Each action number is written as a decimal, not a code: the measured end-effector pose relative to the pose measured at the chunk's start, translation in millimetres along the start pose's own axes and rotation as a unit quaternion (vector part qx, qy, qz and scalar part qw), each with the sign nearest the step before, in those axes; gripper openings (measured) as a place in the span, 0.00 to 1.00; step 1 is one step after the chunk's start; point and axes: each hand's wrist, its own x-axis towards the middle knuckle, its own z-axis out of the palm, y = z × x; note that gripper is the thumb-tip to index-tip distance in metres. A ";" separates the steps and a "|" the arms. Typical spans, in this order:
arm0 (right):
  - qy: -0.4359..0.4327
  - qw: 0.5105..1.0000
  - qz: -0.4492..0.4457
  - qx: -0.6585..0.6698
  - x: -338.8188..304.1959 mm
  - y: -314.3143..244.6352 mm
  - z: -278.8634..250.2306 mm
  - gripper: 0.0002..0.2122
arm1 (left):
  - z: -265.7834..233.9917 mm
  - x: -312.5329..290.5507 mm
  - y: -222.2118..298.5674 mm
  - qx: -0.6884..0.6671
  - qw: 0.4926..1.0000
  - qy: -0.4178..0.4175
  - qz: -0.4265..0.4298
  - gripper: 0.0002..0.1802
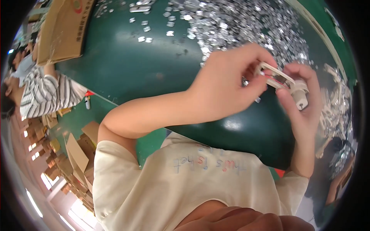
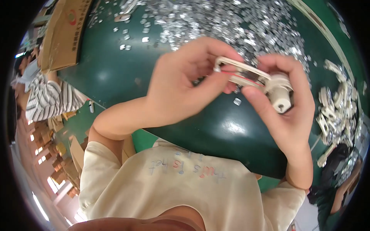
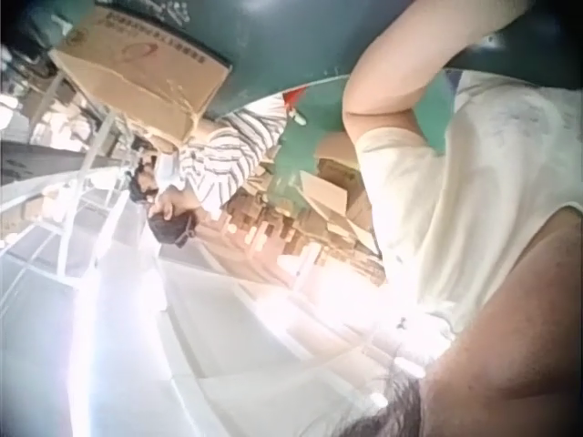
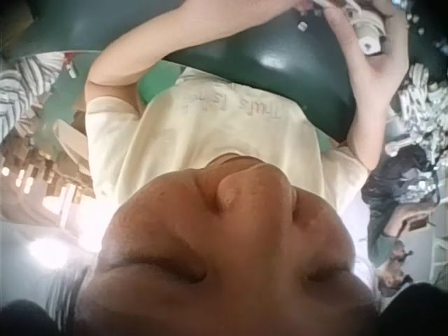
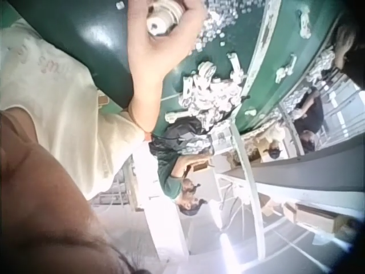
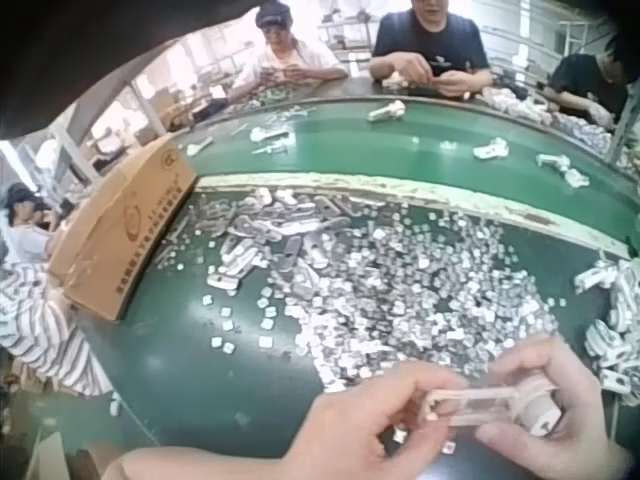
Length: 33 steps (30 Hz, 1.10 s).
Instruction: The person assembles small metal components and plastic housings by hand at a factory workstation.
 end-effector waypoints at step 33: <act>-0.010 0.939 -0.145 -0.311 53.0 42.8 -4.5 0.06 | -137.8 138.9 29.4 0.615 0.784 0.006 -0.082 0.18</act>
